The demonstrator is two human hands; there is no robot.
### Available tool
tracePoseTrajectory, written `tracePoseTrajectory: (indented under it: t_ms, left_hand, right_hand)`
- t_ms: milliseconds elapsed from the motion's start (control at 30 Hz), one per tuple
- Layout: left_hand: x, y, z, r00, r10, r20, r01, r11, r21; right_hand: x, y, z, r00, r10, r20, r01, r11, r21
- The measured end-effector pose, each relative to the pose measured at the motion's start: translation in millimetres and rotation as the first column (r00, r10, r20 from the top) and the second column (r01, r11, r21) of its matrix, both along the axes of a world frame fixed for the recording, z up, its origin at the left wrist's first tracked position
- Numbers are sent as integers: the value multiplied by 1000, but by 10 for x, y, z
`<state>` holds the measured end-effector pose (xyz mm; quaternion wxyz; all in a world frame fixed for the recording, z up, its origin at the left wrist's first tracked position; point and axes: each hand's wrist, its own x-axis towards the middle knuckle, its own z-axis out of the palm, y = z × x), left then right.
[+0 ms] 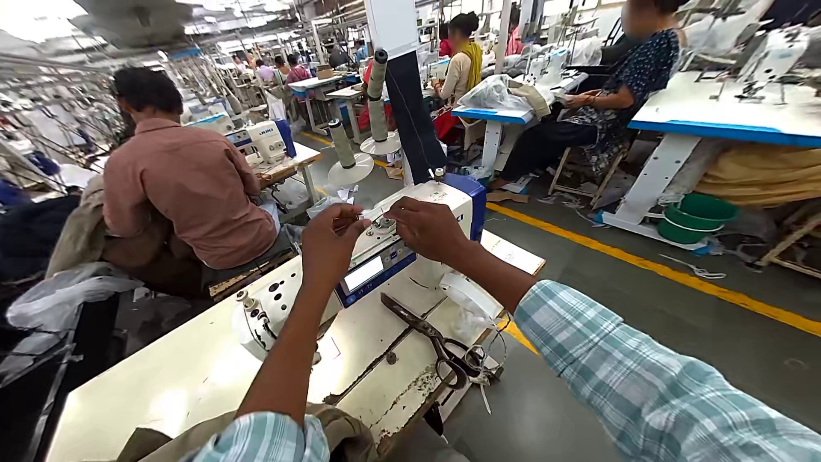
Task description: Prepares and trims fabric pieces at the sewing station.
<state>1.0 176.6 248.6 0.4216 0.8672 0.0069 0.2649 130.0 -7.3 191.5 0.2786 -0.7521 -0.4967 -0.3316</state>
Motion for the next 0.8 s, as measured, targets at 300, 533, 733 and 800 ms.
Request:
tracePoseTrajectory:
  t_ms: [300, 533, 733, 800]
  left_hand:
    - [-506, -274, -270, 986, -142, -84, 95, 906, -413]
    - [-919, -237, -1800, 915, -109, -388, 106, 994, -28]
    - [-683, -34, -2158, 902, 0, -432, 74, 985, 154]
    - [-681, 2, -2182, 894, -4, -447, 85, 983, 160]
  right_hand:
    - [-18, 18, -121, 999, -7, -32, 9, 997, 79]
    - [27, 86, -236, 1000, -6, 18, 2, 984, 176]
    - [9, 89, -240, 999, -48, 21, 43, 981, 187]
    - [8, 84, -232, 998, -60, 19, 56, 984, 172]
